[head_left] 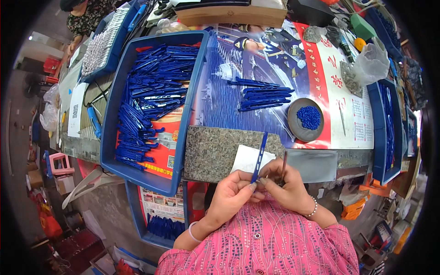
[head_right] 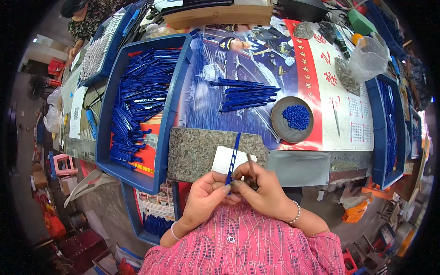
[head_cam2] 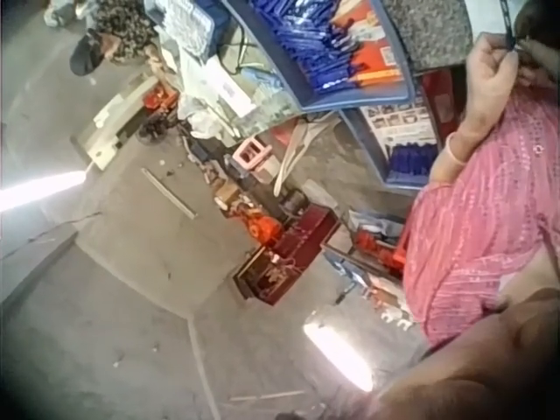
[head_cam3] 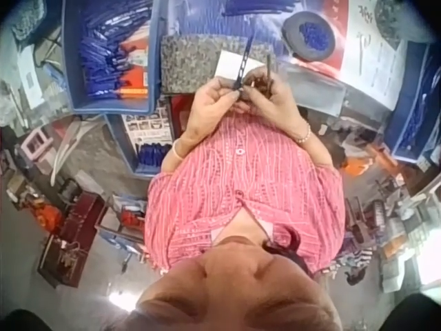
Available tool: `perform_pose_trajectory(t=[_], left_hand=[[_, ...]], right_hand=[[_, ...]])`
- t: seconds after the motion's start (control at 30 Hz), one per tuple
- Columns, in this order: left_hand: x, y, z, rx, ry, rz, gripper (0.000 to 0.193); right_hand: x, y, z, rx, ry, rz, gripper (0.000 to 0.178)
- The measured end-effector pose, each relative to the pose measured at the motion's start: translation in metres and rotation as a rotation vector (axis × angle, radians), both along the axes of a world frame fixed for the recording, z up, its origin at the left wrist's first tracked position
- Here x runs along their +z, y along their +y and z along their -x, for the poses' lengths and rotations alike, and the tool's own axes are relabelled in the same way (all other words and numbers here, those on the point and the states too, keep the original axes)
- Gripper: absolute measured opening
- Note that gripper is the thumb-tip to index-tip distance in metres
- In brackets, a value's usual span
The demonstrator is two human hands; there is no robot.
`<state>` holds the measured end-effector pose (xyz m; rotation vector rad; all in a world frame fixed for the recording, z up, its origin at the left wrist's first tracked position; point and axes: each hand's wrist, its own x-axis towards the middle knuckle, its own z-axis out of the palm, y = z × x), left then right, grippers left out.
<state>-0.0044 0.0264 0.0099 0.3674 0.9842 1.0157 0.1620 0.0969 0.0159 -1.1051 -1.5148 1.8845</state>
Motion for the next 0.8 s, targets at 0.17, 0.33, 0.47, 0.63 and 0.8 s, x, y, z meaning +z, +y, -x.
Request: perform_pose_trajectory(t=[0.17, 0.33, 0.47, 0.63, 0.8], left_hand=[[0.000, 0.000, -0.004, 0.037, 0.039, -0.037, 0.021], [-0.004, -0.003, -0.011, 0.077, 0.139, -0.091, 0.024], [-0.005, -0.005, -0.013, 0.015, 0.570, -0.250, 0.025], [-0.008, -0.008, -0.017, -0.038, 1.124, -0.492, 0.031], [-0.007, -0.006, -0.019, 0.034, 1.158, -0.564, 0.030]], right_hand=[[0.005, -0.001, 0.003, 0.099, -0.153, -0.291, 0.023], [-0.003, -0.003, 0.005, 0.042, -0.164, -0.311, 0.018], [-0.001, -0.005, 0.008, 0.022, -0.209, -0.348, 0.020], [0.006, -0.010, 0.015, 0.004, -0.301, -0.489, 0.022], [0.016, -0.009, 0.013, -0.045, -0.302, -0.368, 0.022]])
